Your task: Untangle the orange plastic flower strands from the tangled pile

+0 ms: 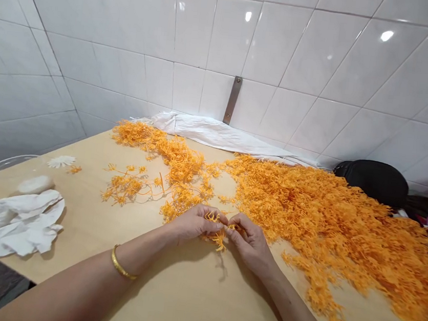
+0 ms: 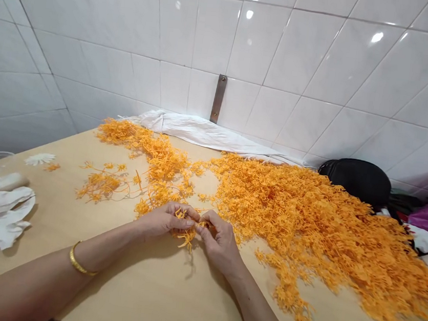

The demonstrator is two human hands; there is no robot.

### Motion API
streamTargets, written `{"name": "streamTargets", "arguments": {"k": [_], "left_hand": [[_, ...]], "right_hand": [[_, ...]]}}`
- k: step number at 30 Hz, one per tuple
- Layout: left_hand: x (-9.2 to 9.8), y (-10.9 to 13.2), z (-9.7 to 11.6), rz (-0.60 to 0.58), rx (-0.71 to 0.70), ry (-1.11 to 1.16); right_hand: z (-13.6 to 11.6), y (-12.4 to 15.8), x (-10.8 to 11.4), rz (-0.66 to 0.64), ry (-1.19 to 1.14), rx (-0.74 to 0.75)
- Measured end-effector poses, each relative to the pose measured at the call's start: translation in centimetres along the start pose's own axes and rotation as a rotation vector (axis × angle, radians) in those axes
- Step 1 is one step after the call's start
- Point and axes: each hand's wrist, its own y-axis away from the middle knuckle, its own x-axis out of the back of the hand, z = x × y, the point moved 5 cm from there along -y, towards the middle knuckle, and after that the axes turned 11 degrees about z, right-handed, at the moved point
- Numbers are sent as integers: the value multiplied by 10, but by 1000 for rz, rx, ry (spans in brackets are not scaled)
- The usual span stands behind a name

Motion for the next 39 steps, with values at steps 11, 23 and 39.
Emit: {"name": "streamTargets", "arguments": {"k": [11, 23, 39], "left_hand": [[-12, 2, 7, -64, -111, -39], [9, -14, -8, 168, -30, 166], [4, -6, -3, 149, -143, 88]], "right_hand": [[-1, 2, 7, 219, -98, -115], [7, -5, 46, 531, -159, -181], [-24, 10, -11, -37, 316, 164]]}}
